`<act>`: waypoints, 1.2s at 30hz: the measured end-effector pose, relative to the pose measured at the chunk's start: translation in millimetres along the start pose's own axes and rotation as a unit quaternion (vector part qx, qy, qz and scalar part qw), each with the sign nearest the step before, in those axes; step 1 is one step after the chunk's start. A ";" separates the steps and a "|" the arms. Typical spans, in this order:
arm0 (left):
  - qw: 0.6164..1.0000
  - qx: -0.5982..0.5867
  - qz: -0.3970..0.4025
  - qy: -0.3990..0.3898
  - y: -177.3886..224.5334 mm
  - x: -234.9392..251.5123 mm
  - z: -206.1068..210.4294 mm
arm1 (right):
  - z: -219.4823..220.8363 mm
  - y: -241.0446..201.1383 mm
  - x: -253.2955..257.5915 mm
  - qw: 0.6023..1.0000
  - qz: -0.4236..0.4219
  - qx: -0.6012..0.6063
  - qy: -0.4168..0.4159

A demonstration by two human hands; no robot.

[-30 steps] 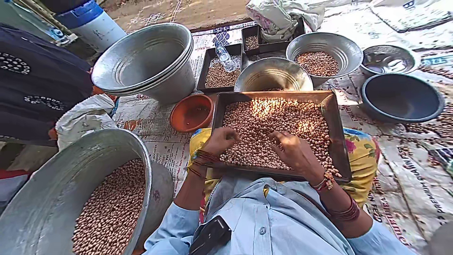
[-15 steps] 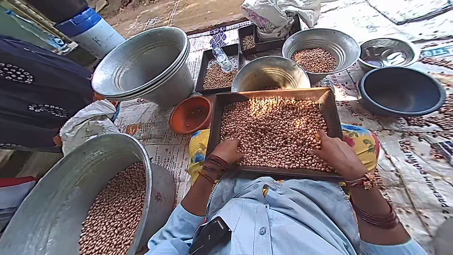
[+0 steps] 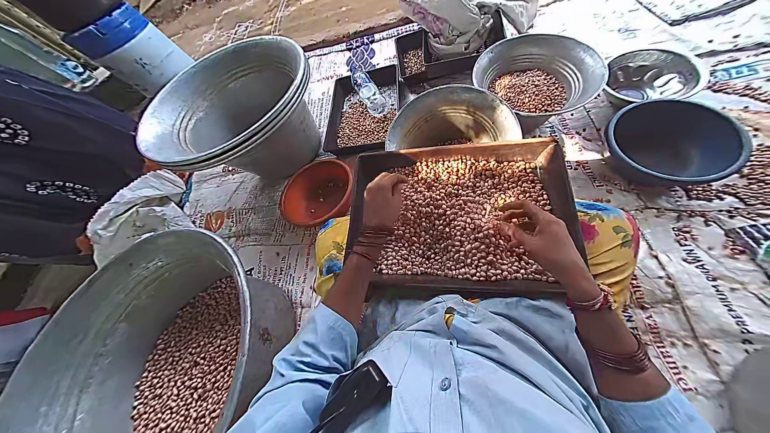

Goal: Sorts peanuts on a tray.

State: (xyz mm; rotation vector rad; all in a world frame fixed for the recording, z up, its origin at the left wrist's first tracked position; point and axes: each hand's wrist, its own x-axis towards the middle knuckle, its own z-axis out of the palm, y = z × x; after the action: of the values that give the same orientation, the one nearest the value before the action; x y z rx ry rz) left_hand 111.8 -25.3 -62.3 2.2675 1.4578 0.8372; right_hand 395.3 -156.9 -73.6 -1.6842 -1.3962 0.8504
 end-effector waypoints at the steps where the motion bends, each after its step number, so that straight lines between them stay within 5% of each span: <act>1: 0.999 0.035 0.006 0.010 -10.7 2.6 -1.8 | -3.8 0.1 0.7 0.999 -0.009 -0.007 0.031; 11: 0.995 0.078 -0.048 -0.039 -27.2 11.9 3.9 | 21.9 -15.9 -2.8 0.980 -0.074 -0.184 -0.007; 16: 0.962 -0.192 -0.181 -0.076 -29.6 -6.9 -3.8 | 46.1 -4.5 -3.3 0.964 -0.147 -0.221 0.002; 18: 0.952 -0.229 -0.143 -0.146 -17.4 -14.4 -2.5 | 50.7 -4.0 -4.4 0.963 -0.151 -0.225 0.004; 23: 0.961 -0.033 -0.025 -0.274 27.0 -47.0 21.1 | 51.7 -3.6 -3.5 0.959 -0.137 -0.247 -0.016; 29: 0.970 0.023 0.001 -0.243 36.7 -52.2 30.6 | 35.4 -6.8 -6.5 0.970 -0.108 -0.215 0.024; 36: 0.956 0.018 0.008 -0.293 41.4 -58.6 37.4 | -1.1 1.0 -10.9 0.970 -0.074 -0.215 0.087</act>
State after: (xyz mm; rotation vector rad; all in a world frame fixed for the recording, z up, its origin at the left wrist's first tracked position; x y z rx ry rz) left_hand 146.8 -94.2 -86.4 2.2756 1.1774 0.1058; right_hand 394.8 -167.8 -73.7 -1.8881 -1.6395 0.3176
